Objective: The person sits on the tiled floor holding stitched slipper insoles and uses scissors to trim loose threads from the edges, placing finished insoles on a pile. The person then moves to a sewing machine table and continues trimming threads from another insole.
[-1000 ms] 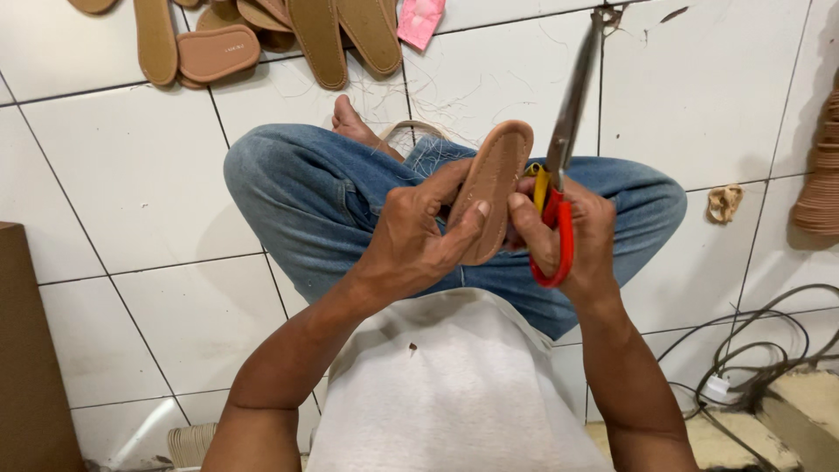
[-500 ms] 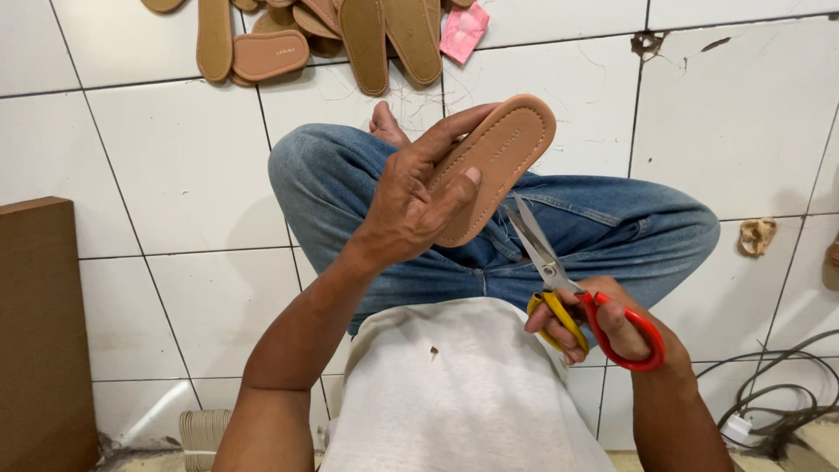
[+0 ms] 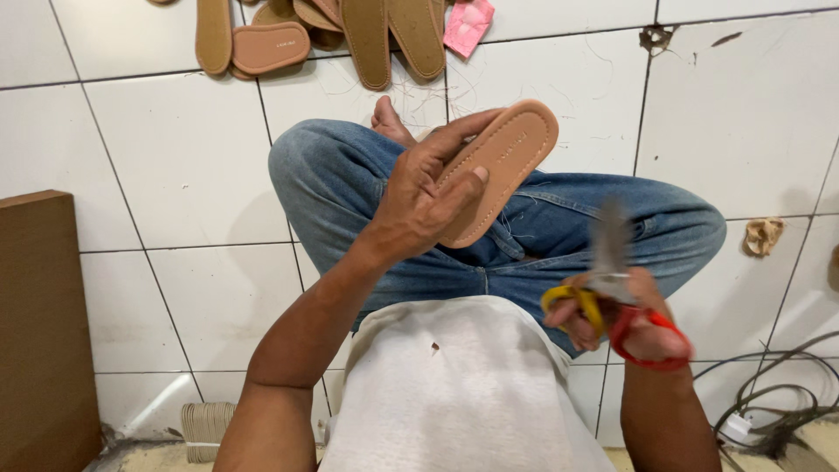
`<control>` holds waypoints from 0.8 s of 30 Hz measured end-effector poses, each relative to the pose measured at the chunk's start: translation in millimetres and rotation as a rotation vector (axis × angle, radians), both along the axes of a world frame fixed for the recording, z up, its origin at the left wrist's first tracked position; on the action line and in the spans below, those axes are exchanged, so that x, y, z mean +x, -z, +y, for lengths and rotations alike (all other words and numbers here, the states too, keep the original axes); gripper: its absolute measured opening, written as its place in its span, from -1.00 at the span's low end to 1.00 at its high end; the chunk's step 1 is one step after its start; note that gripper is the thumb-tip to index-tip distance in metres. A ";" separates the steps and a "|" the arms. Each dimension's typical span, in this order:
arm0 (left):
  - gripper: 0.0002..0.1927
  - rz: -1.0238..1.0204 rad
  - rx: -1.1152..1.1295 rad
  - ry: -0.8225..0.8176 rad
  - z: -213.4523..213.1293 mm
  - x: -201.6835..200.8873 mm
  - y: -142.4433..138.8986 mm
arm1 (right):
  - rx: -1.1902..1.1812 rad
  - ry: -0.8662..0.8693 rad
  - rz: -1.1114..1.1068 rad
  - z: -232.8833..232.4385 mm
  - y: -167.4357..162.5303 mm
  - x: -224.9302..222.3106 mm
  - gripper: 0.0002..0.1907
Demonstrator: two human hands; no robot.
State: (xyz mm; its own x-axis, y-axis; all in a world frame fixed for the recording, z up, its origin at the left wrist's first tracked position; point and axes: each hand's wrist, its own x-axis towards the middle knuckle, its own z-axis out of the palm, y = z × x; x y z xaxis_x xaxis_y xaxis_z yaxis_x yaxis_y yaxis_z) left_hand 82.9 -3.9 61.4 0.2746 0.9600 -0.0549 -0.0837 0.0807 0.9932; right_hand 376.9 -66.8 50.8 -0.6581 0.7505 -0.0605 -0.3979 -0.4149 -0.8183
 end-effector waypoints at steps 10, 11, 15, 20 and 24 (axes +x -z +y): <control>-0.48 0.110 0.106 -0.035 -9.0 7.9 -25.4 | 0.221 0.479 -0.826 34.3 -31.5 -70.0 -0.78; -0.46 0.117 0.070 -0.006 -11.2 9.7 -28.1 | 0.196 0.456 -0.834 38.3 -31.8 -74.3 -0.80; -0.46 0.145 0.122 0.056 -16.3 14.2 -32.7 | 0.175 0.429 -0.822 45.4 -36.5 -80.0 -0.85; -0.51 0.150 0.275 0.043 -21.5 18.4 -38.5 | 0.095 0.424 -0.597 32.6 -46.9 -73.6 -0.86; -0.53 0.177 0.322 0.058 -26.9 26.1 -53.8 | 0.263 0.516 -0.676 19.3 -55.1 -67.0 -0.85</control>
State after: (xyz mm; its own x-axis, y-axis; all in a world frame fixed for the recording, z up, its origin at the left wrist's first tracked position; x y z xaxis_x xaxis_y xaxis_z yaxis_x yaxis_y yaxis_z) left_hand 108.9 -30.8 115.3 0.3422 0.9190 0.1960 0.0868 -0.2386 0.9672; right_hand 309.9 -47.4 105.9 -0.1206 0.9879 -0.0974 0.1189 -0.0830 -0.9894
